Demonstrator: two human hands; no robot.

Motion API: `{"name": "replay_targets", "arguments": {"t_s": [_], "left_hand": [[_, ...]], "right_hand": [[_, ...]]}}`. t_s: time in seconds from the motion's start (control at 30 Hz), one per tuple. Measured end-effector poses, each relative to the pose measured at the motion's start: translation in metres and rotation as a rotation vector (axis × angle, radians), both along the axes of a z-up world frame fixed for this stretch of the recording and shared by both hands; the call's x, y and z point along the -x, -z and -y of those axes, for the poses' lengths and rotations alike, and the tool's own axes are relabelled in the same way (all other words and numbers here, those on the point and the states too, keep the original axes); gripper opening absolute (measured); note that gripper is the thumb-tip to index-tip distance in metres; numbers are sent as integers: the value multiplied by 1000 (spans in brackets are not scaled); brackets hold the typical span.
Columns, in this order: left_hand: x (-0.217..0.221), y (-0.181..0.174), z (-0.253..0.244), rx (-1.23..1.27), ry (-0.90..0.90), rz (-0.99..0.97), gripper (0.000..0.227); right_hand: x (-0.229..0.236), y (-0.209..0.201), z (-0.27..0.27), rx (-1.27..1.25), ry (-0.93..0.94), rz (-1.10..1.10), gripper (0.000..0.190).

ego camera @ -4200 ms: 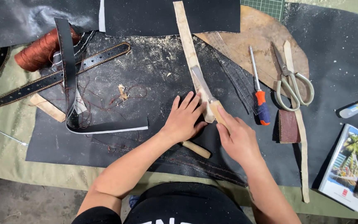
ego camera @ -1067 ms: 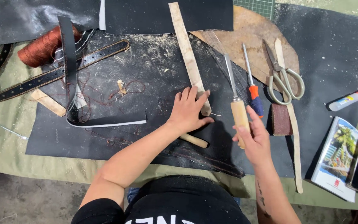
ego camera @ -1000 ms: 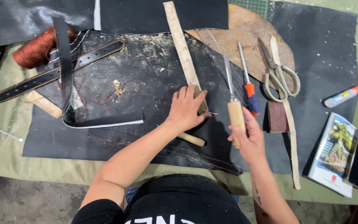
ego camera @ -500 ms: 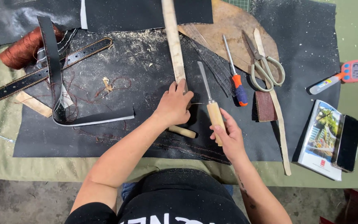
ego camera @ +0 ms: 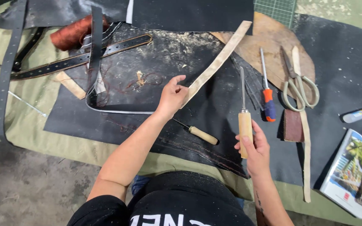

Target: Shaving and tapering the edges of a thin wooden strip using a hand chisel on a workshop table.

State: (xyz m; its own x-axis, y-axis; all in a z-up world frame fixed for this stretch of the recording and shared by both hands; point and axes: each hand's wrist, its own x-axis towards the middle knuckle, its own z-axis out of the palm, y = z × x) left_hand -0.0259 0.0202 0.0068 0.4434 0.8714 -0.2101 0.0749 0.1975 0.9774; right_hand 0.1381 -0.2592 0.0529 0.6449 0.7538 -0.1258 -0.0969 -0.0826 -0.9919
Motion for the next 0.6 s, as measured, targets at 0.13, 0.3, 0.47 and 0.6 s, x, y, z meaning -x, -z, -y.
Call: {"name": "replay_targets", "arguments": {"t_s": [0.13, 0.3, 0.47, 0.6], "left_hand": [[10, 8, -4, 3, -78, 18, 28], [15, 15, -7, -202, 68, -156, 17], [21, -4, 5, 27, 78, 158, 20], [8, -9, 23, 372, 14, 468, 37]], "right_hand": [[1, 3, -6, 7, -23, 12, 63], [-4, 8, -6, 21, -39, 59, 64], [2, -3, -11, 31, -24, 61, 62], [3, 8, -13, 31, -80, 87, 64]]}}
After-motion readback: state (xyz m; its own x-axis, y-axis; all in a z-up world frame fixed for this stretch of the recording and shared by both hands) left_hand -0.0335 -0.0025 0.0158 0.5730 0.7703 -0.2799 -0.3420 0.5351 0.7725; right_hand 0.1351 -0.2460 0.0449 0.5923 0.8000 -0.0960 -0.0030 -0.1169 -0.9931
